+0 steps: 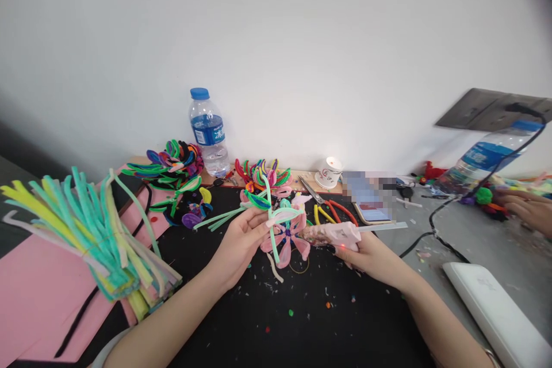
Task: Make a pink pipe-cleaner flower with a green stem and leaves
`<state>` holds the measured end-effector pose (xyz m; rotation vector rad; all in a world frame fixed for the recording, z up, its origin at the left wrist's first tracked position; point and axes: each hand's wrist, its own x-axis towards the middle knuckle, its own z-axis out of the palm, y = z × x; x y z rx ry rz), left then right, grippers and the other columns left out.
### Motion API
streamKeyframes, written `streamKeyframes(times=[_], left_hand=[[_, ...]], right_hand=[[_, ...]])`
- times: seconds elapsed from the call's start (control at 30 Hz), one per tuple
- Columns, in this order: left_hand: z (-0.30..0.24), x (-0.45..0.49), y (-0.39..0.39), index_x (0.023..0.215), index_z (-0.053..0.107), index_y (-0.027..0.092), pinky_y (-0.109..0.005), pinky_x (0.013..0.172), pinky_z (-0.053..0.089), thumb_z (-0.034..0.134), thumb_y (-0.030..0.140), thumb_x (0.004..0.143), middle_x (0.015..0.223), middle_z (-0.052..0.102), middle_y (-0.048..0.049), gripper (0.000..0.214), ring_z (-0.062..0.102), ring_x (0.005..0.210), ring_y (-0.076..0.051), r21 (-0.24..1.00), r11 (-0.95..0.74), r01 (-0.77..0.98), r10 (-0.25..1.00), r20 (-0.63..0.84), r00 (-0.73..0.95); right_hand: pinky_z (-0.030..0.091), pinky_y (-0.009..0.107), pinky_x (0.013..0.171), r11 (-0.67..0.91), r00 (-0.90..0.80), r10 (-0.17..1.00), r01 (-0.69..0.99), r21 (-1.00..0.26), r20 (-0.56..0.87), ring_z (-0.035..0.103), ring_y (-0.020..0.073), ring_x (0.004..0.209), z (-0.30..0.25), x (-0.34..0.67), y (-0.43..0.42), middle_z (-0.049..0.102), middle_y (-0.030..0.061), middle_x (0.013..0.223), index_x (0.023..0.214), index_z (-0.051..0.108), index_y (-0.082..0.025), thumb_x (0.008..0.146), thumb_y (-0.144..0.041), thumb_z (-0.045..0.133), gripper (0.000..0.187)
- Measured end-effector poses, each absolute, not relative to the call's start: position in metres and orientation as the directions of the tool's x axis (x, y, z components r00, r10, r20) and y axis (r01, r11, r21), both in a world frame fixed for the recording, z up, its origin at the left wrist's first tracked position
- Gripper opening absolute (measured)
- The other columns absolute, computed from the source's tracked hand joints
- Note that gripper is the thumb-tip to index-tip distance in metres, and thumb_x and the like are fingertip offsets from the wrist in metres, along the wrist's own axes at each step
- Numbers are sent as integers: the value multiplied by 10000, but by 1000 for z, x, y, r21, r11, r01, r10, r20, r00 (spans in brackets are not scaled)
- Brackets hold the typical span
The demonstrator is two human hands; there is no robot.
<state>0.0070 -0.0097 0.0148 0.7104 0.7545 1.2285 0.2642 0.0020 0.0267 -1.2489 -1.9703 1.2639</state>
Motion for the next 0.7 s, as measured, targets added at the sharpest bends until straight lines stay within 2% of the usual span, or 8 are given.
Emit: streamKeyframes(times=[0.23,0.4,0.47,0.57,0.7], left_hand=[[15,7,-10,917,611,154,-336,907,421,668,159,726,996,658,-71,200,583,1010,-213,810,197,-553,977,-120,174],[13,6,-10,930,609,152,-328,911,418,655,168,744,1017,653,-75,193,577,1021,-208,821,189,-539,978,-107,180],[13,6,-10,940,608,154,-321,894,426,647,168,752,1029,649,-77,192,574,1022,-207,823,187,-537,977,-100,187],[12,6,-9,942,609,157,-307,862,441,643,165,756,1028,647,-76,190,577,1012,-206,823,181,-538,978,-92,189],[12,7,-9,945,611,158,-291,828,450,651,173,748,1016,646,-75,202,587,980,-198,825,178,-537,978,-90,186]], right_hand=[[364,226,453,186,-492,866,474,-860,-84,459,129,461,29,264,0,550,-21,533,1026,655,-240,796,-246,537,258],[391,211,488,223,-516,850,531,-817,-103,501,136,548,33,266,-1,575,-7,601,966,655,-208,809,-242,504,220],[403,208,518,225,-521,844,559,-798,-127,517,134,580,34,265,-1,597,-2,653,1006,639,-201,814,-244,493,245],[376,194,478,165,-493,850,585,-794,-186,482,111,515,38,267,-2,570,-9,608,1048,613,-182,818,-268,493,274],[296,177,390,14,-372,894,581,-813,-251,382,78,411,43,277,-3,477,-39,506,1034,577,-148,822,-320,486,288]])
